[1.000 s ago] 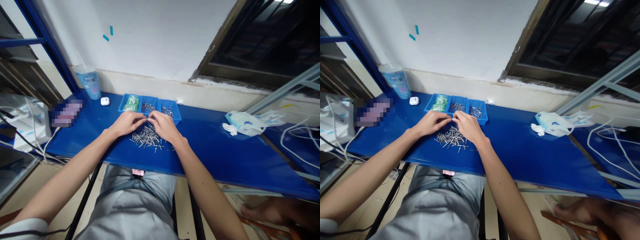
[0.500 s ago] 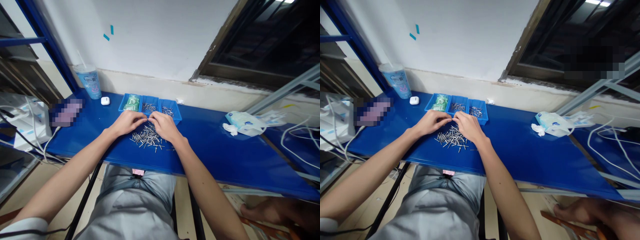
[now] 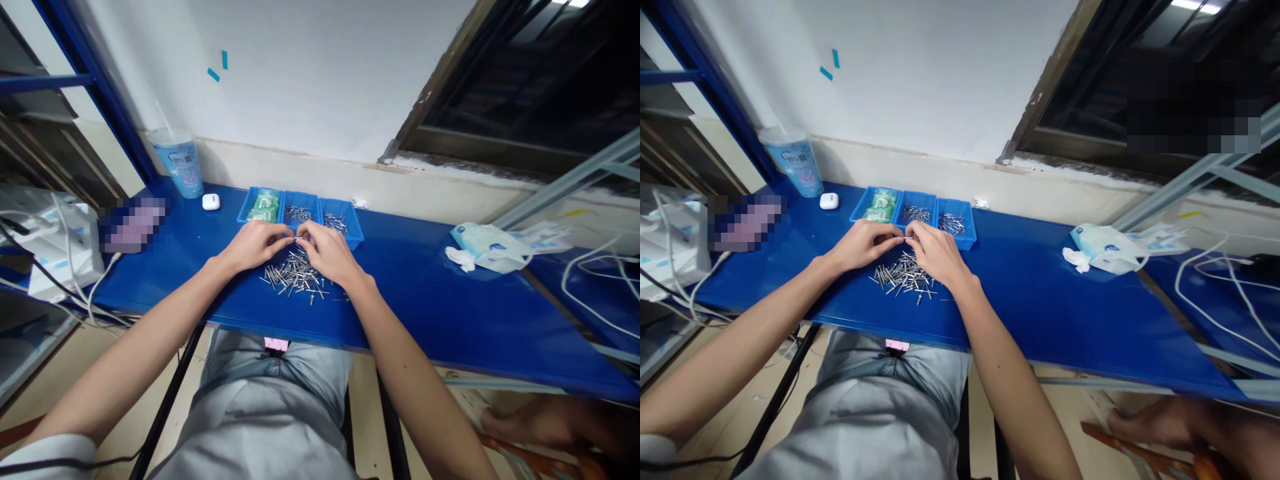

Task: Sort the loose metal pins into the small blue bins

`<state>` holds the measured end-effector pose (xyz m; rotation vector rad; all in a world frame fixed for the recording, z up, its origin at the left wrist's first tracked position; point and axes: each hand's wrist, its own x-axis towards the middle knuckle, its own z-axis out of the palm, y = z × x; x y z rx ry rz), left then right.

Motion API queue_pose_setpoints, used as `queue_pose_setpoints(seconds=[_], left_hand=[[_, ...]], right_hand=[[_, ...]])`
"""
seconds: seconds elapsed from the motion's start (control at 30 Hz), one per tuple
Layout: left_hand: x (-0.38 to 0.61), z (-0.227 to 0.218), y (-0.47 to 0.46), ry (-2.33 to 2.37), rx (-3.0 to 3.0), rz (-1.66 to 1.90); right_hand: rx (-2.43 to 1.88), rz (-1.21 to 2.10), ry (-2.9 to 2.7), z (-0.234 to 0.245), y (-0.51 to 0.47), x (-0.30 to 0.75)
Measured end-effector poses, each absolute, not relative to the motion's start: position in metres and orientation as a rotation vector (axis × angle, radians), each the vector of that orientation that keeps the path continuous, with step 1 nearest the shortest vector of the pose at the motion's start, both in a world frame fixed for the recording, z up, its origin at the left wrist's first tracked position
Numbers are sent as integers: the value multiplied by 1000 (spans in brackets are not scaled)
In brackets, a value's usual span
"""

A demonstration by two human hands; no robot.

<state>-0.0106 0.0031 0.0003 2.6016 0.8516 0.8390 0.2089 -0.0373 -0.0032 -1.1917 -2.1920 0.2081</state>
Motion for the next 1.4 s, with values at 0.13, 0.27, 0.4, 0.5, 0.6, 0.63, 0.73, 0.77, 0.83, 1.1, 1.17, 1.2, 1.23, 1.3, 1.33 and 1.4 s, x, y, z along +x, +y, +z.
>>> queue_pose_setpoints(seconds=[0.13,0.27,0.4,0.5,0.6,0.63,0.73,0.77,0.83,1.1,1.17,1.2,1.23,1.3,1.33,1.4], left_hand=[[-11,1,3,846,2609,834],[-11,1,3,840,2610,828],[-11,2,3,833,2620,831],[-11,1,3,831,2626,829],[-11,1,3,830,2627,826],[-11,1,3,832,2626,823],[-11,1,3,843,2621,812],[-11,1,3,845,2621,810],[-11,1,3,845,2623,806],[-11,2,3,841,2615,802],[-10,2,3,846,2610,796],[-10,2,3,848,2609,794],[-10,2,3,850,2608,792],[-10,1,3,851,2609,792],[-11,1,3,848,2611,792],[-11,1,3,842,2613,793]], right_hand=[[-1178,198,-2194,-4,-37,209],[-1179,191,-2200,-4,-36,209],[-1177,185,-2209,-5,-36,209],[-1180,185,-2210,-5,-36,209],[-1176,185,-2208,-5,-36,209],[-1173,185,-2208,-5,-36,209],[-1169,184,-2209,-5,-36,209],[-1169,185,-2210,-5,-36,209],[-1171,185,-2211,-5,-36,209],[-1179,191,-2212,-4,-37,209],[-1181,193,-2213,-4,-37,209],[-1181,193,-2213,-5,-37,209],[-1181,195,-2213,-5,-37,209],[-1180,199,-2212,-5,-36,209],[-1181,199,-2210,-5,-36,209],[-1182,199,-2210,-5,-36,209]])
